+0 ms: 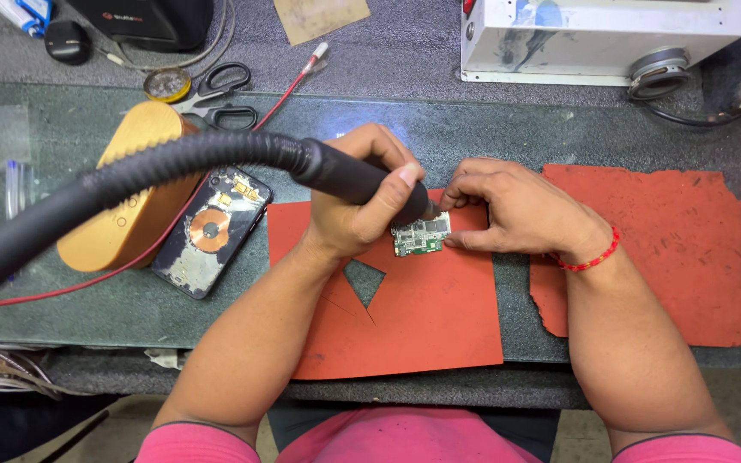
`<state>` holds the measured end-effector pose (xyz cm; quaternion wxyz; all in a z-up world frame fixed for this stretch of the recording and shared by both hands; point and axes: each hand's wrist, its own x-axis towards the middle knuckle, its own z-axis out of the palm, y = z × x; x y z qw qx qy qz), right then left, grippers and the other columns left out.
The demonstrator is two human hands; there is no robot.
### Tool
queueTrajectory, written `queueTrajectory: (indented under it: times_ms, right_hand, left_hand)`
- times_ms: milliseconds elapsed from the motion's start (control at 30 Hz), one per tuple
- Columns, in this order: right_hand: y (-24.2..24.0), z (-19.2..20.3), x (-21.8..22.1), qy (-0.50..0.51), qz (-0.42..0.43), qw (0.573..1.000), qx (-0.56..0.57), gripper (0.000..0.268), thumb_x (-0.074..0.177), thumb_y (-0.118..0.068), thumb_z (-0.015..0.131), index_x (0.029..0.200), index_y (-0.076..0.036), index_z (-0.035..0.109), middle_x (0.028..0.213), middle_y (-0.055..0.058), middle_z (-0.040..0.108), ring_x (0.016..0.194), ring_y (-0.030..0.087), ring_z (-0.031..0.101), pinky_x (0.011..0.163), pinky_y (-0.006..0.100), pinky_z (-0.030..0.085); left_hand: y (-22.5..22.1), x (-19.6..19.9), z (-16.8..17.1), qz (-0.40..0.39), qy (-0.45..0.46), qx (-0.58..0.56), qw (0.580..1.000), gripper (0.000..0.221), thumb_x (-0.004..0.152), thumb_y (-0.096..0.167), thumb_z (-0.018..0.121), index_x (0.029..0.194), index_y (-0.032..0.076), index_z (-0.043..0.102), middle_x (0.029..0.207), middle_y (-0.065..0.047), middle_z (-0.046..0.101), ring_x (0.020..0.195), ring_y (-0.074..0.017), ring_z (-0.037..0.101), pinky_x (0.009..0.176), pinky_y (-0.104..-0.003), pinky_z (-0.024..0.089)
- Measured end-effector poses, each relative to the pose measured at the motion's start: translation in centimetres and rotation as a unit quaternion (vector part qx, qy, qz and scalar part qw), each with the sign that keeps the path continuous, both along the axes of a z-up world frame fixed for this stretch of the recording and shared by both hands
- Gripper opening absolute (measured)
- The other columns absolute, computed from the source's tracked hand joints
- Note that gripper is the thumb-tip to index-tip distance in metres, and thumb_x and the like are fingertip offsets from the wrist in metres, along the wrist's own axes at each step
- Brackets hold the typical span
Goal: The person uses a heat gun to apply heat to a small electronic circuit board while holding it on a red mat.
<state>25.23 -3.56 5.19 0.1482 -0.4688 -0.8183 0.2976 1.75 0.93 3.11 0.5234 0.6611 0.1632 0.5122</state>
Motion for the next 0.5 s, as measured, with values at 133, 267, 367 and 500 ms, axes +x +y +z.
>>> queueTrajectory:
  times_ms: [133,267,367,500]
  right_hand:
    - [-0.11,-0.22,-0.10,-0.010,-0.018,1.000,-0.006,0.036,0.071,-0.027,0.086,0.094,-0.004,0.073,0.093,0.008,0.068,0.088,0.026,0.067,0.078,0.037,0.055]
    - [0.02,-0.33,-0.06,0.009,-0.008,1.000,0.003,0.037,0.072,-0.028,0.086,0.097,-0.004,0.073,0.094,0.008,0.068,0.087,0.026,0.068,0.078,0.036,0.056]
    - [-0.03,-0.31,-0.10,0.005,-0.016,1.000,0.001,0.037,0.072,-0.027,0.087,0.096,-0.003,0.073,0.094,0.008,0.068,0.087,0.026,0.068,0.077,0.036,0.056]
    - [-0.04,-0.33,0.02,0.024,-0.020,1.000,-0.004,0.036,0.073,-0.025,0.086,0.098,-0.003,0.073,0.096,0.008,0.069,0.088,0.025,0.070,0.078,0.034,0.058]
  left_hand:
    - [-0.06,0.00,0.10,-0.017,0.054,-0.037,0.998,0.016,0.096,0.008,0.070,0.084,0.002,0.060,0.081,-0.007,0.067,0.072,-0.0113,0.061,0.068,-0.028,0.051]
    - [0.00,-0.16,0.36,-0.005,0.001,-0.006,1.000,0.013,0.099,0.009,0.066,0.090,0.000,0.062,0.089,-0.009,0.068,0.076,-0.0123,0.064,0.073,-0.027,0.053]
    - [0.14,-0.48,0.48,-0.004,0.002,-0.013,1.000,0.014,0.100,0.010,0.065,0.090,0.001,0.061,0.090,-0.009,0.069,0.078,-0.0126,0.064,0.077,-0.029,0.054]
    - [-0.16,-0.28,0.17,-0.010,-0.002,-0.044,0.999,0.013,0.100,0.010,0.065,0.092,0.000,0.061,0.091,-0.010,0.068,0.080,-0.0130,0.063,0.079,-0.028,0.053]
